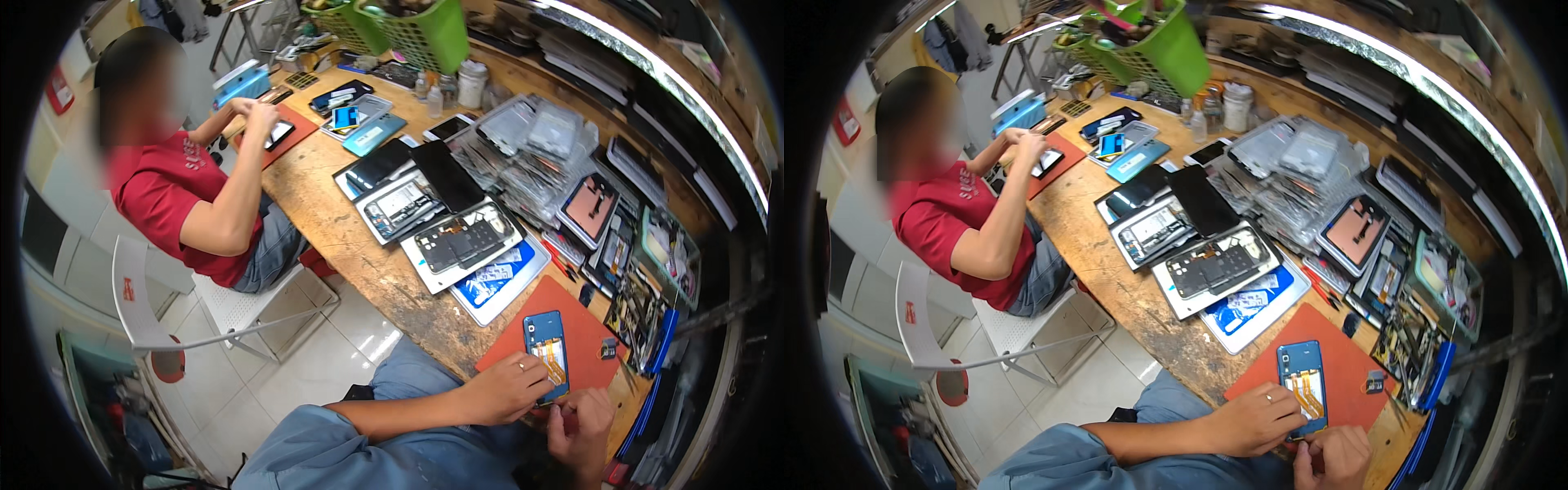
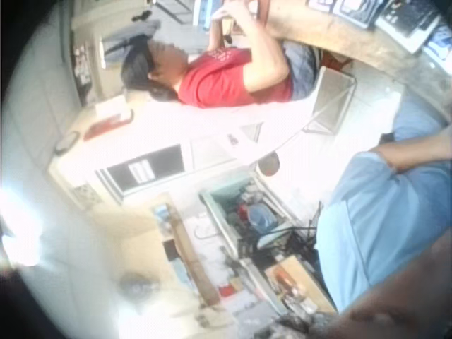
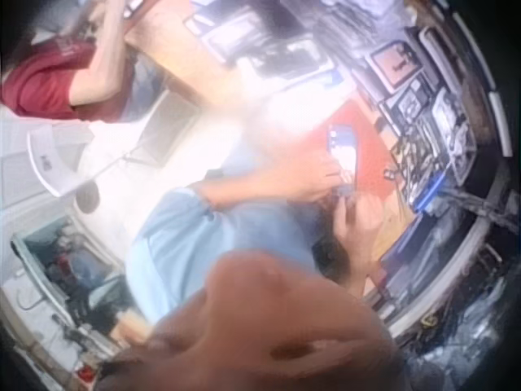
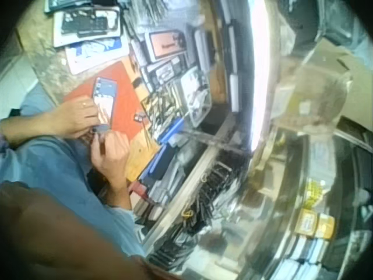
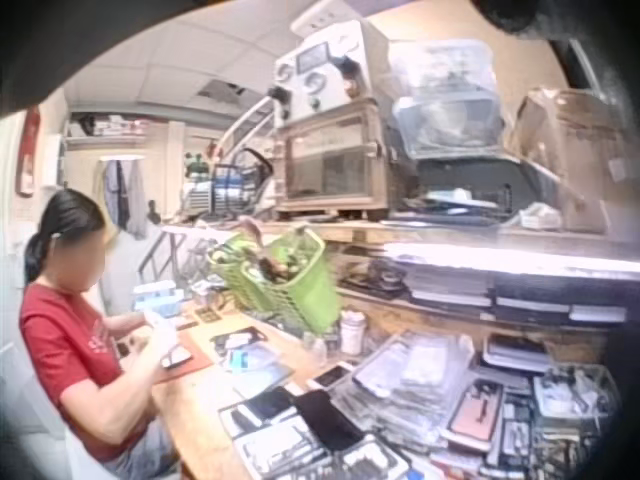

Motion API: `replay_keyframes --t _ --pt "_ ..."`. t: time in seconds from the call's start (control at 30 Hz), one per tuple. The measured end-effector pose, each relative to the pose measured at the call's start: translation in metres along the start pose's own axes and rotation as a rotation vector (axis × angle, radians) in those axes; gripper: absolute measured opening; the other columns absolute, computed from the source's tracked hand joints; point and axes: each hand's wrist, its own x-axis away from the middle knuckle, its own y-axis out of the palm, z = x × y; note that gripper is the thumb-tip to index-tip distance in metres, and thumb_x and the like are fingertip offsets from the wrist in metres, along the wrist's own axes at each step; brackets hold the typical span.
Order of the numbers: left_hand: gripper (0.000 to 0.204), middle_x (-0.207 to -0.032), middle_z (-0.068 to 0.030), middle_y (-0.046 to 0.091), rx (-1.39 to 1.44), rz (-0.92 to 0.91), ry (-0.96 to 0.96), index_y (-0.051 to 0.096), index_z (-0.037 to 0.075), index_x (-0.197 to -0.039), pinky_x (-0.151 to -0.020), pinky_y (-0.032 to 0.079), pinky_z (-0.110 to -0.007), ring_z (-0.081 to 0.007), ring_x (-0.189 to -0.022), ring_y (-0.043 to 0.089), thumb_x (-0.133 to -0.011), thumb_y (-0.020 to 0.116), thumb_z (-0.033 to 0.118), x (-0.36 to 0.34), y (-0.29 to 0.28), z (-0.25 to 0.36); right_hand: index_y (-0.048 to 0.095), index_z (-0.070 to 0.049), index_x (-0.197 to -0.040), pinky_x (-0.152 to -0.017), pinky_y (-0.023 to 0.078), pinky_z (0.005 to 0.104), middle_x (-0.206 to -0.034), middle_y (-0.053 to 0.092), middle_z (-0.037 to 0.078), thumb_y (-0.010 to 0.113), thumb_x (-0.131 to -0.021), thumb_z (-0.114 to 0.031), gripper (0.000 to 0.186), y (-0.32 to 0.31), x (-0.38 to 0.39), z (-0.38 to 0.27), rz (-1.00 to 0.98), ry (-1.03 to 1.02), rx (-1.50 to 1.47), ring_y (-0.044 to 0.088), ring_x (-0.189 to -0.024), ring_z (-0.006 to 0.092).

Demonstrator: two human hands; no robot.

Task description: The person uses a screwdriver to remove screws from a blue smartphone, then uses a metal prying tool to separate the screen assembly from the frame. The person continues to pry and lift the screen while the phone rests on a red mat. A second person works on a different phone in the background.

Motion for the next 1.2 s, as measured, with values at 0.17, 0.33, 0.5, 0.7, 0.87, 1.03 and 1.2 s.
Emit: replay_keyframes --t 0.17,0.33,0.5,0.7,0.87,1.03,1.2 --pt "0.037 -0.109 -0.0105 0.058 0.0 0.067 0.009 0.063 0.005 -0.117 -0.098 0.047 -0.043 -0.0298 -0.112 0.06 -0.083 0.075 0.014 0.004 -0.002 0.0 0.07 -0.006 -0.094 -0.065 0.042 0.0451 -0.072 0.061 0.01 0.081 -0.078 -0.007 0.02 -0.014 -0.003 -0.013 -0.148 -0.013 0.19 0.059 -0.065 0.0332" --pt "0.032 -0.11 -0.0109 0.058 0.022 0.049 0.0 0.064 0.005 -0.113 -0.098 0.047 -0.044 -0.0309 -0.114 0.059 -0.084 0.075 0.015 0.001 -0.003 0.001 0.072 -0.005 -0.104 -0.07 0.046 0.0456 -0.077 0.062 0.011 0.078 -0.082 -0.006 0.023 -0.033 -0.028 -0.031 -0.355 -0.048 0.148 0.06 -0.071 0.0335" --pt "0.027 -0.111 -0.0109 0.058 0.139 -0.017 0.043 0.064 0.007 -0.109 -0.103 0.045 -0.046 -0.0313 -0.116 0.058 -0.085 0.075 0.015 0.005 -0.017 0.001 0.071 -0.005 -0.121 -0.077 0.049 0.0463 -0.094 0.064 0.011 0.075 -0.084 -0.006 0.037 -0.036 -0.016 -0.019 -0.494 0.007 0.086 0.062 -0.085 0.0335" --pt "0.02 -0.11 -0.0094 0.058 -0.114 -0.048 0.052 0.066 0.008 -0.107 -0.104 0.045 -0.045 -0.0293 -0.116 0.058 -0.089 0.068 0.017 0.008 0.001 -0.002 0.07 -0.006 -0.129 -0.081 0.048 0.0452 -0.099 0.065 0.01 0.076 -0.085 -0.009 0.044 -0.049 -0.039 -0.033 -0.576 -0.098 0.097 0.063 -0.091 0.033" --pt "0.017 -0.102 -0.0084 0.061 -0.355 -0.067 0.115 0.069 0.006 -0.096 -0.098 0.045 -0.04 -0.0258 -0.11 0.06 -0.085 0.065 0.02 0.001 -0.003 0.013 0.07 -0.006 -0.127 -0.078 0.046 0.0446 -0.098 0.064 0.01 0.076 -0.083 -0.009 0.044 -0.043 -0.032 -0.023 -0.506 -0.128 0.02 0.061 -0.09 0.0328" --pt "0.019 -0.101 -0.0083 0.062 -0.431 -0.156 0.117 0.07 0.005 -0.096 -0.093 0.046 -0.038 -0.0253 -0.108 0.059 -0.086 0.065 0.021 -0.003 -0.005 0.018 0.069 -0.006 -0.124 -0.08 0.049 0.0456 -0.103 0.066 0.013 0.076 -0.083 -0.005 0.041 -0.043 -0.024 -0.014 -0.548 -0.096 0.082 0.065 -0.095 0.035" --pt "0.018 -0.098 -0.0077 0.063 -0.424 -0.206 0.072 0.071 0.006 -0.096 -0.089 0.046 -0.037 -0.0249 -0.104 0.06 -0.087 0.065 0.021 -0.005 -0.003 0.024 0.068 -0.005 -0.12 -0.082 0.052 0.0493 -0.095 0.066 0.015 0.072 -0.085 0.001 0.036 -0.042 -0.015 -0.011 -0.492 -0.023 0.038 0.067 -0.093 0.0368"
